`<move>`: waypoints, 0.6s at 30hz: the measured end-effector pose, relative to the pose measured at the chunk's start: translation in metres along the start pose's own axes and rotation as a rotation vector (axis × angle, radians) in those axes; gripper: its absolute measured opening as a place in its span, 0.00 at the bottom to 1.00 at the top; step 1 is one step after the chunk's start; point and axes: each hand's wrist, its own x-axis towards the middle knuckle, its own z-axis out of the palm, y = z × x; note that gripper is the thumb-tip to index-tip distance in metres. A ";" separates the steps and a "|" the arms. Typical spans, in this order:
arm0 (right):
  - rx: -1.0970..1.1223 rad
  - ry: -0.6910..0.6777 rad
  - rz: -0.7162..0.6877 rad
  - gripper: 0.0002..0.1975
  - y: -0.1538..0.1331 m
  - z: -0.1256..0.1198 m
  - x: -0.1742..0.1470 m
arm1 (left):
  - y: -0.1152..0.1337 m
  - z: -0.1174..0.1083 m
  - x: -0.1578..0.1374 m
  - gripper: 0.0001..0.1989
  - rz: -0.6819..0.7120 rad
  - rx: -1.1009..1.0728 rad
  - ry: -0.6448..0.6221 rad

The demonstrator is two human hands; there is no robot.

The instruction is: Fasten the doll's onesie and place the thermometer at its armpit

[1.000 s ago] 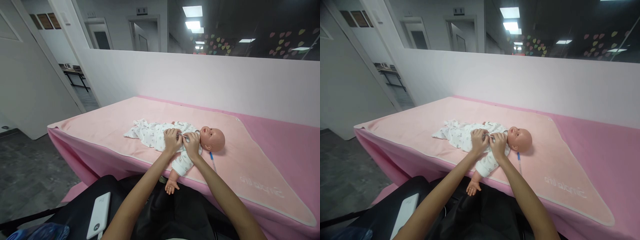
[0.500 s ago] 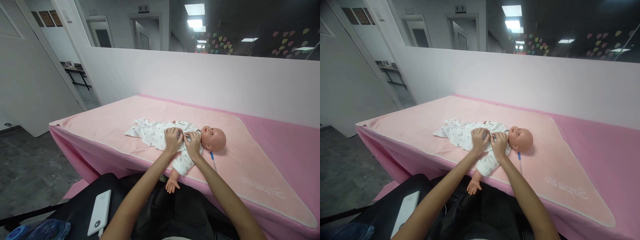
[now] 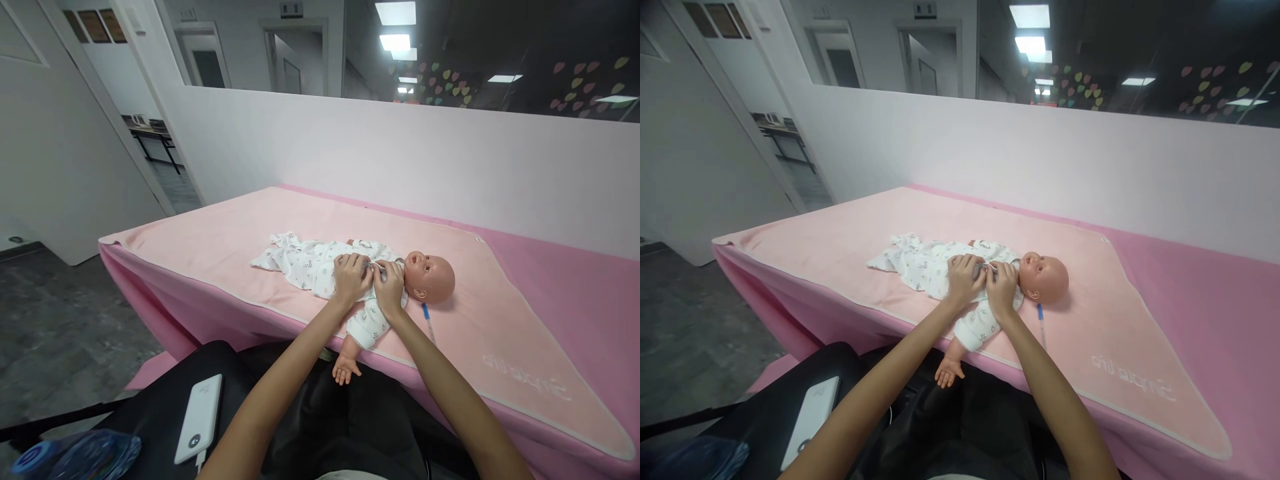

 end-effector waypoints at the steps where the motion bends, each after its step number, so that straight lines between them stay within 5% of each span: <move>1: 0.006 -0.002 0.000 0.09 0.001 0.001 0.000 | 0.000 0.000 0.000 0.03 0.000 -0.001 0.010; 18: 0.053 -0.021 -0.007 0.10 -0.004 -0.003 0.000 | -0.002 0.001 0.001 0.06 -0.018 0.017 0.077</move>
